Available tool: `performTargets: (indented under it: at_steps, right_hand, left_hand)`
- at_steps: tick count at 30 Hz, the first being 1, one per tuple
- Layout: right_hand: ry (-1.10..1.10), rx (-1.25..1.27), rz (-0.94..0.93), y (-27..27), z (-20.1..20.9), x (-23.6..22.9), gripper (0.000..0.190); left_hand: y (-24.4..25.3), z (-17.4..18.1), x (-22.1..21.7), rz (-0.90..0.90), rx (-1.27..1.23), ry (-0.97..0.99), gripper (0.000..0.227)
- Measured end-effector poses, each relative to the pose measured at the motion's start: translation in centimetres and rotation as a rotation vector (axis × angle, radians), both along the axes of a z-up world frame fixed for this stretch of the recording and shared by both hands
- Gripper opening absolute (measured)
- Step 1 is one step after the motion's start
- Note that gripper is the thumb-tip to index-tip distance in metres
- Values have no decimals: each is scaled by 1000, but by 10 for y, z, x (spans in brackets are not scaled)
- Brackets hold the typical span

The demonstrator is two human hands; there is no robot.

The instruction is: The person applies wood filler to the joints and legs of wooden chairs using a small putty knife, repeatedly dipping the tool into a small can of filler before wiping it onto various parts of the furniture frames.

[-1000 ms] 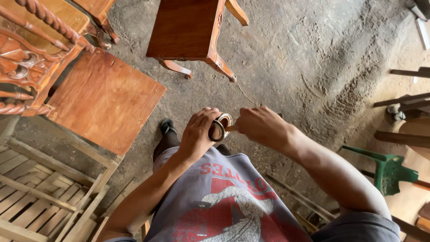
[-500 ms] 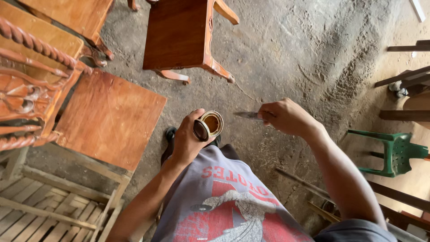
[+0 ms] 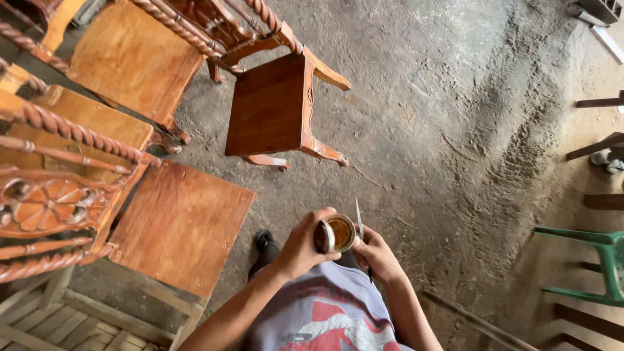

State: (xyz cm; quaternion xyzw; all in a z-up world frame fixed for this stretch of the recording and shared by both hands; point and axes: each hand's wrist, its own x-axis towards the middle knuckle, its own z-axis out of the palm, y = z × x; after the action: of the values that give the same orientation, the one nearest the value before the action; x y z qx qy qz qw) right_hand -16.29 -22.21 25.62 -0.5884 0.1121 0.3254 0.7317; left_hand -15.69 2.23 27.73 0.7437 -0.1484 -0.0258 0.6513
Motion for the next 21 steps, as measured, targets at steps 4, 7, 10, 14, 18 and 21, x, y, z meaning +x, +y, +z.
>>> performTargets:
  at_steps: [4,7,10,14,18,21]
  right_hand:
    - [-23,-140,22,-24,-10,15,75]
    - [-29,-200,69,-44,-17,32,73]
    - [-6,-164,31,-67,-31,57,70]
    - [-8,-155,32,-110,-40,101,68]
    - [27,-201,55,-154,-36,148,59]
    - [-24,-179,50,-170,-33,197,48]
  left_hand:
    - [-29,-6,17,-93,179,-125,99]
    - [-56,-9,36,-197,435,88,96]
    - [-84,-11,63,-172,432,211,97]
    - [-122,-11,102,-143,368,174,108]
    - [-159,-24,130,32,304,99,94]
    - [-169,-24,152,174,287,83,94]
